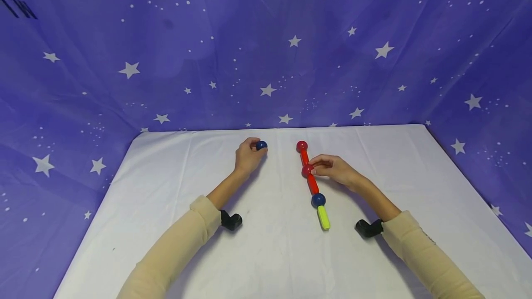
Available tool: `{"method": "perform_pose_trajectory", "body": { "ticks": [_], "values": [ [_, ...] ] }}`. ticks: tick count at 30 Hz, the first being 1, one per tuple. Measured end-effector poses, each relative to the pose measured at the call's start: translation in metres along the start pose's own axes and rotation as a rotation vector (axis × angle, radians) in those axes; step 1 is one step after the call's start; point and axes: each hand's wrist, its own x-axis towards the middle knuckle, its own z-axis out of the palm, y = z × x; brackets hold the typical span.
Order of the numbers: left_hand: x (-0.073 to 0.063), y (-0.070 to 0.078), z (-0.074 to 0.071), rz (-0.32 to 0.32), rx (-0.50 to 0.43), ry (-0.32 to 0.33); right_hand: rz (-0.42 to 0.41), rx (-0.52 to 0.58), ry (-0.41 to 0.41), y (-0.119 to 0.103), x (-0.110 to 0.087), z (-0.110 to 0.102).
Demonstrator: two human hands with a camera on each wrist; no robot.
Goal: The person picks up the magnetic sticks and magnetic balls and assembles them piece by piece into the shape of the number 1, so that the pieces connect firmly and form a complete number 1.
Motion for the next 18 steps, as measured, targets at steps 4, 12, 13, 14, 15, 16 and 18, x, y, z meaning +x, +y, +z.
{"method": "perform_pose_trajectory", "body": {
  "ticks": [4, 12, 13, 14, 15, 16, 18],
  "values": [
    [-0.012, 0.002, 0.001, 0.010, -0.006, -0.041, 0.007, 0.003, 0.001, -0.001, 0.000, 0.000],
    [-0.037, 0.004, 0.004, 0.037, -0.026, -0.131, 0.000, 0.026, -0.022, -0.003, -0.002, -0.001],
    [-0.041, 0.005, 0.004, 0.040, -0.026, -0.144, 0.000, 0.030, -0.023, -0.003, -0.002, -0.001],
    [-0.044, 0.005, 0.004, 0.043, -0.029, -0.157, 0.000, 0.035, -0.023, -0.003, -0.002, -0.001],
    [-0.047, 0.005, 0.004, 0.045, -0.033, -0.170, -0.001, 0.038, -0.022, -0.003, -0.002, -0.001],
    [-0.051, 0.005, 0.004, 0.050, -0.032, -0.180, 0.000, 0.042, -0.022, -0.003, -0.002, -0.001],
    [-0.057, 0.006, 0.004, 0.053, -0.032, -0.204, 0.002, 0.043, -0.020, -0.003, -0.002, 0.000]
  ]
}}
